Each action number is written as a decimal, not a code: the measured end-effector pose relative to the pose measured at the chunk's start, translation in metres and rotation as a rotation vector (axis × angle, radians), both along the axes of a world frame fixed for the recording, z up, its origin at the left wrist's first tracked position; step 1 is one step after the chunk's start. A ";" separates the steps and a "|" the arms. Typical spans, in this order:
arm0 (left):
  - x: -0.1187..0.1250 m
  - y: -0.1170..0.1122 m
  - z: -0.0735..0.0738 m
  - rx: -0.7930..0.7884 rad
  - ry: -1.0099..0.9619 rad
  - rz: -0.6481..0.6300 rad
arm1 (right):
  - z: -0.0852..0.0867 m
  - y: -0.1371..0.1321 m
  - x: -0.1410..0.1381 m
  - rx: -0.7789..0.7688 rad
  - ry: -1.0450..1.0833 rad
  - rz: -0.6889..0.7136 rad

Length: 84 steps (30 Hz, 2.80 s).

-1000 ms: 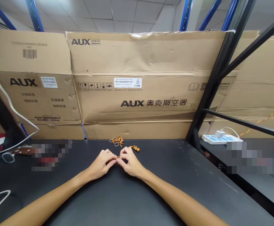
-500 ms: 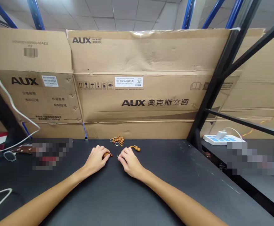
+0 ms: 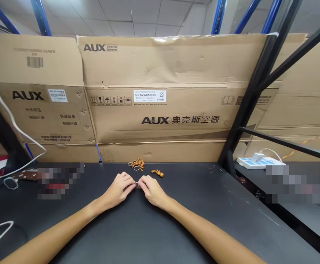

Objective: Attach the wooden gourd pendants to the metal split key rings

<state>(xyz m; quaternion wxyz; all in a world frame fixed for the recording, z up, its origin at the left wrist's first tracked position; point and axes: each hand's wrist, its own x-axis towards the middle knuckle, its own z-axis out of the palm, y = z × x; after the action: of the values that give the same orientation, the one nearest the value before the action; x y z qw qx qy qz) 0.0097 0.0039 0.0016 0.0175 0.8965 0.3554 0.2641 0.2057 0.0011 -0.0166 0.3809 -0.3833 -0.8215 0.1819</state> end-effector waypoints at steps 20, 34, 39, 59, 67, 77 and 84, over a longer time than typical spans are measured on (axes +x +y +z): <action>0.012 -0.002 -0.004 0.068 0.009 -0.157 | 0.001 0.000 -0.001 -0.356 -0.125 0.031; 0.010 -0.002 -0.006 0.162 0.035 -0.043 | 0.010 -0.003 -0.001 -0.422 -0.309 0.061; 0.011 -0.002 -0.007 0.148 0.049 -0.115 | 0.011 -0.002 -0.001 -0.416 -0.337 0.062; 0.011 0.000 -0.009 0.171 0.042 -0.134 | 0.014 -0.003 -0.002 -0.420 -0.340 0.057; 0.014 -0.004 -0.008 0.176 0.066 -0.096 | 0.012 -0.002 -0.002 -0.413 -0.343 0.058; 0.012 -0.001 -0.006 0.145 0.047 -0.090 | 0.015 -0.007 -0.003 -0.425 -0.356 0.088; 0.012 -0.001 -0.006 0.139 0.030 -0.121 | 0.013 -0.005 -0.003 -0.426 -0.325 0.061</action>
<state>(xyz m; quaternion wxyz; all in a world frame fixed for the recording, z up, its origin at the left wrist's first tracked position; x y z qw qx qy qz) 0.0218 0.0026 -0.0049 -0.0342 0.9192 0.2817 0.2731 0.2025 -0.0038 -0.0040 0.1493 -0.4541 -0.8262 0.2981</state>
